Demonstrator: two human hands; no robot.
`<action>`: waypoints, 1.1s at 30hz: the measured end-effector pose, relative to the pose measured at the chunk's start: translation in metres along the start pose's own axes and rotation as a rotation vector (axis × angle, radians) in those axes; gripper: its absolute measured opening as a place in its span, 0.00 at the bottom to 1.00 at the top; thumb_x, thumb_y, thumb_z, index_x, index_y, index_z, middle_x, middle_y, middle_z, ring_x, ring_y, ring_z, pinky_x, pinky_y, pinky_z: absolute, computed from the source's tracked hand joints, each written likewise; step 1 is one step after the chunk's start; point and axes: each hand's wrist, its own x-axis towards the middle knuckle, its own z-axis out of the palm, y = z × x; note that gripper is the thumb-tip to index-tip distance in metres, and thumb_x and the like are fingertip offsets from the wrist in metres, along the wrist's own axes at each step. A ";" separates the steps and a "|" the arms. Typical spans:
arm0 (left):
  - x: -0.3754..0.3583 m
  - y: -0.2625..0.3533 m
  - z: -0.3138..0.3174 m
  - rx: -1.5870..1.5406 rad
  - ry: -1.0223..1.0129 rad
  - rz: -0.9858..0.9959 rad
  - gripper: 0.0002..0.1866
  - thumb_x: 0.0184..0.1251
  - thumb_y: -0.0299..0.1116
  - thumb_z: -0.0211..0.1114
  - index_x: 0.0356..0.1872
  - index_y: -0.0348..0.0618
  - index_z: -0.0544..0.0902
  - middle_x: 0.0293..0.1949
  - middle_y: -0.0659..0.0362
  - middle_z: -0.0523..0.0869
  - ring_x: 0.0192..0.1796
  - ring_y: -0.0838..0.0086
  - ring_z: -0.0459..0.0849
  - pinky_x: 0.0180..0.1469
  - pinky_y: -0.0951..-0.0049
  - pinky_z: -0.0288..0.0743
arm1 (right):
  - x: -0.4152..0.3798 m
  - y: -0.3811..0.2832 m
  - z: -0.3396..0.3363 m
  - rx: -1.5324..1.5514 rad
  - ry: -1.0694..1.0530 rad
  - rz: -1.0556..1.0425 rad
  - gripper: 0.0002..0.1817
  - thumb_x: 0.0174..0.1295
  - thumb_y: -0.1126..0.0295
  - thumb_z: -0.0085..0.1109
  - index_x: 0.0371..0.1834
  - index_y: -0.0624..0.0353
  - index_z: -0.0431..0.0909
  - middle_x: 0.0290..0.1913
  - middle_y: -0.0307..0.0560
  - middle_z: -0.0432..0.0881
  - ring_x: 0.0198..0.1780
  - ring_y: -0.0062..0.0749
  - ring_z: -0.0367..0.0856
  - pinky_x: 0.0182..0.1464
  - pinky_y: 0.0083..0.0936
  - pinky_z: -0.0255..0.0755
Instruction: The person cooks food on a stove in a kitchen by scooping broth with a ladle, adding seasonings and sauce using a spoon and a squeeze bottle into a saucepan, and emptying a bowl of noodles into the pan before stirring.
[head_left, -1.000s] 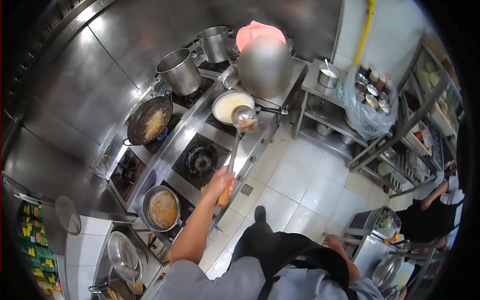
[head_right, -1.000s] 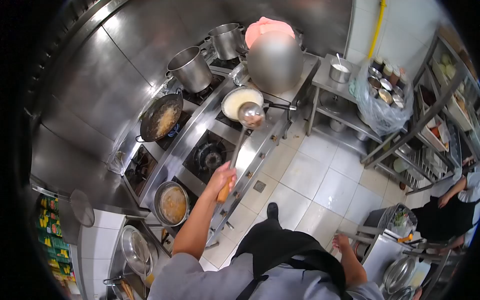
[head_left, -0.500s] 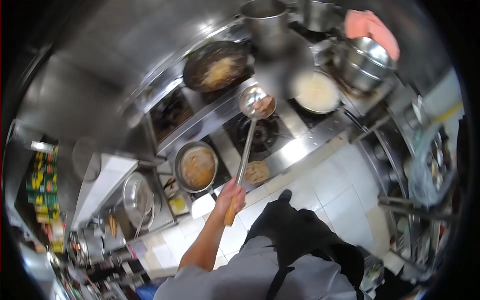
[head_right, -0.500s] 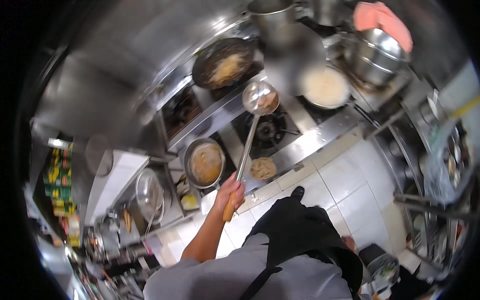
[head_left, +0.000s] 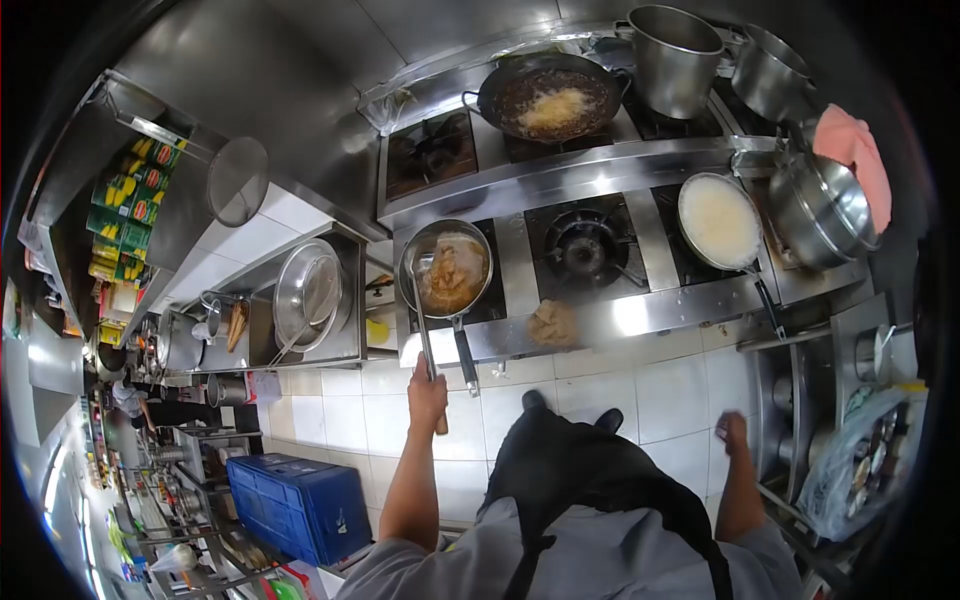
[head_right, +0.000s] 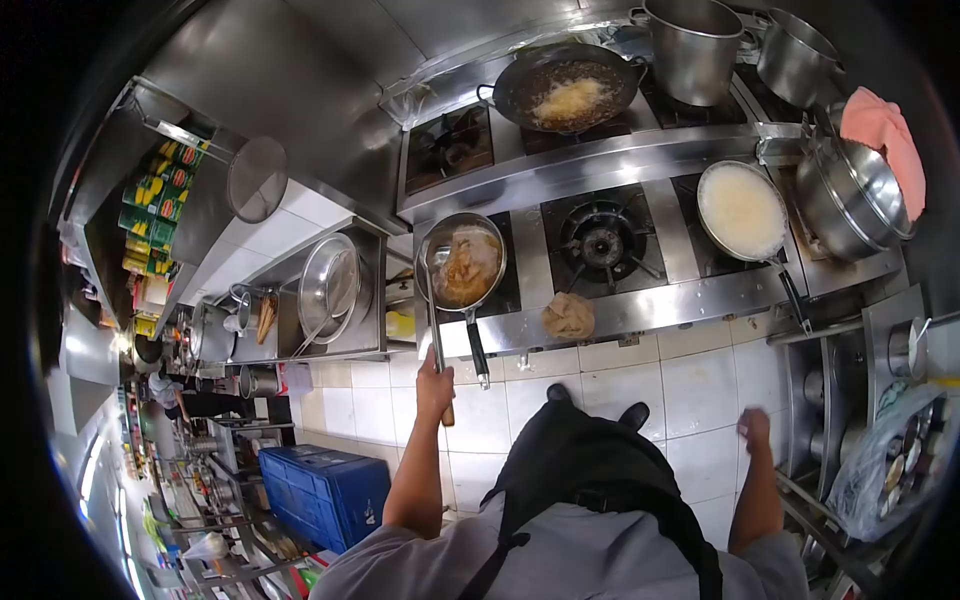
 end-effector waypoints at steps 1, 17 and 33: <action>0.007 0.017 -0.005 -0.272 -0.090 -0.156 0.32 0.65 0.26 0.57 0.72 0.40 0.64 0.25 0.56 0.79 0.24 0.74 0.80 0.24 0.70 0.75 | -0.019 -0.059 0.027 0.083 0.024 -0.001 0.05 0.59 0.64 0.54 0.36 0.49 0.74 0.30 0.38 0.75 0.32 0.27 0.76 0.33 0.27 0.73; 0.013 -0.042 -0.080 -0.343 -0.310 -0.172 0.34 0.64 0.28 0.59 0.73 0.47 0.65 0.23 0.61 0.77 0.17 0.77 0.73 0.19 0.74 0.70 | -0.162 0.155 0.116 -0.642 -0.402 0.196 0.05 0.61 0.63 0.55 0.30 0.49 0.74 0.24 0.37 0.73 0.26 0.31 0.77 0.24 0.32 0.72; 0.038 -0.090 -0.099 -0.423 -0.418 -0.076 0.35 0.64 0.27 0.60 0.74 0.45 0.63 0.26 0.58 0.82 0.20 0.75 0.77 0.22 0.70 0.73 | -0.198 0.019 0.245 -0.049 -0.102 0.178 0.11 0.58 0.64 0.59 0.42 0.53 0.74 0.37 0.44 0.78 0.36 0.35 0.79 0.38 0.36 0.77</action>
